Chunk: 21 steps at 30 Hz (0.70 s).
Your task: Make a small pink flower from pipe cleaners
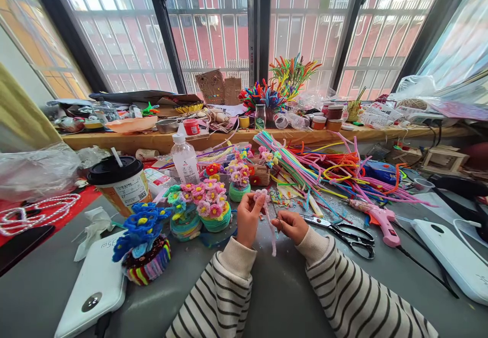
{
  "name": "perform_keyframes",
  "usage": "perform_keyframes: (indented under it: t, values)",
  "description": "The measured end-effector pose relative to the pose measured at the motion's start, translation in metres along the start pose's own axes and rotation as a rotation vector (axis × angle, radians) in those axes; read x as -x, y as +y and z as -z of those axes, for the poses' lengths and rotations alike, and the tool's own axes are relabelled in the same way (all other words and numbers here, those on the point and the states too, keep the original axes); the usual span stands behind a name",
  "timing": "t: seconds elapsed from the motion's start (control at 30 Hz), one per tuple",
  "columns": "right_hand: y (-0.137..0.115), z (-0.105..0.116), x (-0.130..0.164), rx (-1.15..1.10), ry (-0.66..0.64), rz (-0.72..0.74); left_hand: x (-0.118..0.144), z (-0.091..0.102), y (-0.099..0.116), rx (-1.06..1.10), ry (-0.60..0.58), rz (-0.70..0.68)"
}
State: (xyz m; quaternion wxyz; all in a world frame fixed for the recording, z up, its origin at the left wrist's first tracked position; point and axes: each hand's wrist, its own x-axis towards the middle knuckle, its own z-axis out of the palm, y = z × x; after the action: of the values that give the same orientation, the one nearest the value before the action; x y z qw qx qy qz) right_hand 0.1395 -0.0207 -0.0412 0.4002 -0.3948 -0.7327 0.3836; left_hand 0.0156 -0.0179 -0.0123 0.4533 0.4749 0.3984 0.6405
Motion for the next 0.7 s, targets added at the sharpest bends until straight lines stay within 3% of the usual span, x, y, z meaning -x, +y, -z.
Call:
perform_keyframes:
  t: [0.1, 0.27, 0.47, 0.53, 0.63, 0.7]
  values:
    - [0.005, 0.001, -0.002, -0.100, 0.056, -0.068, 0.001, -0.001, 0.002, -0.040, -0.025, -0.014]
    - [0.009, 0.007, -0.006, -0.361, 0.202, -0.245, 0.004, -0.002, -0.002, -0.090, -0.197, 0.033]
    - [0.005, 0.010, -0.007, -0.487, 0.215, -0.333, 0.002, -0.004, -0.003, -0.275, -0.282, -0.019]
    - [0.003, 0.009, -0.007, -0.478, 0.242, -0.343, 0.005, -0.006, 0.012, -0.320, -0.236, -0.062]
    - [0.003, 0.007, -0.008, -0.435, 0.286, -0.353, 0.024, -0.003, 0.047, -0.310, 0.006, -0.257]
    - [0.003, 0.006, -0.009, -0.401, 0.289, -0.358, 0.051, 0.007, 0.068, -0.287, 0.012, -0.293]
